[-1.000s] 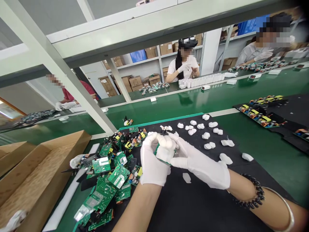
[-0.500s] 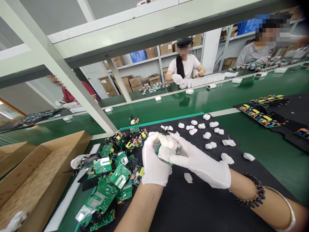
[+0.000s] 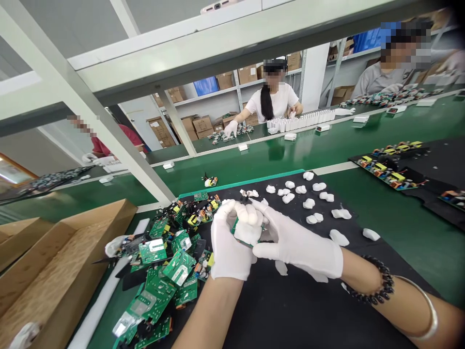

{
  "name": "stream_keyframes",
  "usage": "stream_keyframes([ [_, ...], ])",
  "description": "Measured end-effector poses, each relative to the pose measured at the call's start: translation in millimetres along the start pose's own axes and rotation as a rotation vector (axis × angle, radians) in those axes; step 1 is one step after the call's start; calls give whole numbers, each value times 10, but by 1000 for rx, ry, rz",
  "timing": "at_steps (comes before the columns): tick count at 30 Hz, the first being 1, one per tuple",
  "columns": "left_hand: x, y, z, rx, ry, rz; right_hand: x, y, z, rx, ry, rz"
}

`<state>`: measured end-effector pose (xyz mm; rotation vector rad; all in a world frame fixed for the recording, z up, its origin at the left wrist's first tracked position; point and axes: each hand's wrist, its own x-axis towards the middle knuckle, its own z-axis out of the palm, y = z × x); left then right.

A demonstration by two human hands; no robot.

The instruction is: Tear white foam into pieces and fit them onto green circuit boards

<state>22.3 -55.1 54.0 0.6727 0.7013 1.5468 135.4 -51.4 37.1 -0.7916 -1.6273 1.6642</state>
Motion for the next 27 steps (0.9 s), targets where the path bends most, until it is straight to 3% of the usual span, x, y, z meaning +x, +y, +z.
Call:
stream_keyframes([
  [18, 41, -1, -63, -219, -80, -169, -28, -26, 20, -16, 67, 3],
  [23, 11, 15, -27, -174, -61, -131, -55, -154, -9, 18, -8, -29],
  [27, 6, 20, -15, -173, -47, -121, -45, -193, 17, -2, 35, -24],
])
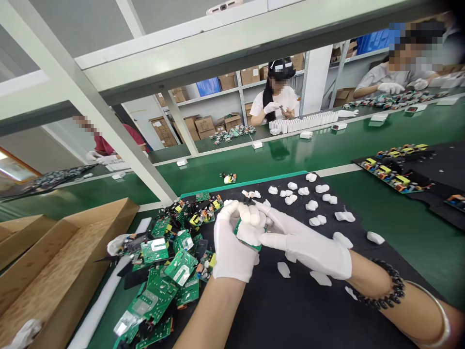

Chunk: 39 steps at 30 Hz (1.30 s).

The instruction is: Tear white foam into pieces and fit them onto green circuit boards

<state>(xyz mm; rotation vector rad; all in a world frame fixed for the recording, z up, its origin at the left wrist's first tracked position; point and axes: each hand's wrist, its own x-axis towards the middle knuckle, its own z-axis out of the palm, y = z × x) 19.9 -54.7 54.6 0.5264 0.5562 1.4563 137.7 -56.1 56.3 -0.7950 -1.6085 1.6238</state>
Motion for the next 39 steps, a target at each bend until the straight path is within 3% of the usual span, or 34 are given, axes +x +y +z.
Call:
stream_keyframes([
  [6, 27, -2, -17, -49, 9, -41, 22, 105, 48, -70, 46, -6],
  [16, 55, -26, -65, 75, 42, 44, 9, 42, 82, -272, 101, -1],
  [23, 52, -5, -50, -66, -10, -54, 30, 196, -27, -88, 18, 6],
  [33, 64, 37, -30, -177, 7, -162, 57, 119, -62, -70, -41, -4],
  [39, 48, 51, -33, -150, -6, -130, 41, 129, -88, -122, -25, -67],
])
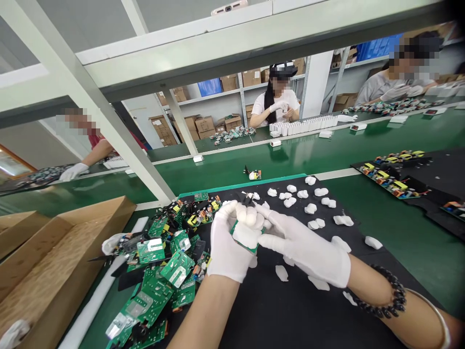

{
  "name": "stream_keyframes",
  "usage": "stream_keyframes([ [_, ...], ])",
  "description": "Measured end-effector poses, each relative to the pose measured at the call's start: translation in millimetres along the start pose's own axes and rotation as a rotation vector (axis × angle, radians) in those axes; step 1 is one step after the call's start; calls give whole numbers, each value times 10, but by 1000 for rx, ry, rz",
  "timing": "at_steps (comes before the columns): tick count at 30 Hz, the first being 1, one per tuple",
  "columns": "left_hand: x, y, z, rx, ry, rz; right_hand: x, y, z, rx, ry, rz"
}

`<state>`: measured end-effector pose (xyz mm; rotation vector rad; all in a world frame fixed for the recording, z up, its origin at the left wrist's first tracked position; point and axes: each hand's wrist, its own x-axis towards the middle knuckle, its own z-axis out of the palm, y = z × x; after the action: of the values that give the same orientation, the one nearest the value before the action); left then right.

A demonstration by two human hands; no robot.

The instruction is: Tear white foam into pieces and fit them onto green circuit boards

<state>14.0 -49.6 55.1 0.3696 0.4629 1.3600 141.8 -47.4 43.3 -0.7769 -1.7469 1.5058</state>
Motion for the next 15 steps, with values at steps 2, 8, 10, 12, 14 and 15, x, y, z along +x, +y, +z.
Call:
stream_keyframes([
  [2, -3, 0, 0, -3, -8, -20, -7, 0, -17, -22, -18, -15],
  [8, -1, -12, 16, 169, 29, 86, 2, 23, -41, -81, 4, -34],
  [10, -1, -13, 25, 205, 42, 111, 1, 17, -29, -52, -9, -21],
  [12, -4, -14, 33, 207, 43, 112, -4, -1, -15, -8, -36, -28],
  [14, -9, -19, 36, 204, 41, 114, -7, -19, 1, 18, -33, -26],
  [15, -12, -23, 33, 209, 41, 126, -7, -24, 10, 22, -24, -20],
])
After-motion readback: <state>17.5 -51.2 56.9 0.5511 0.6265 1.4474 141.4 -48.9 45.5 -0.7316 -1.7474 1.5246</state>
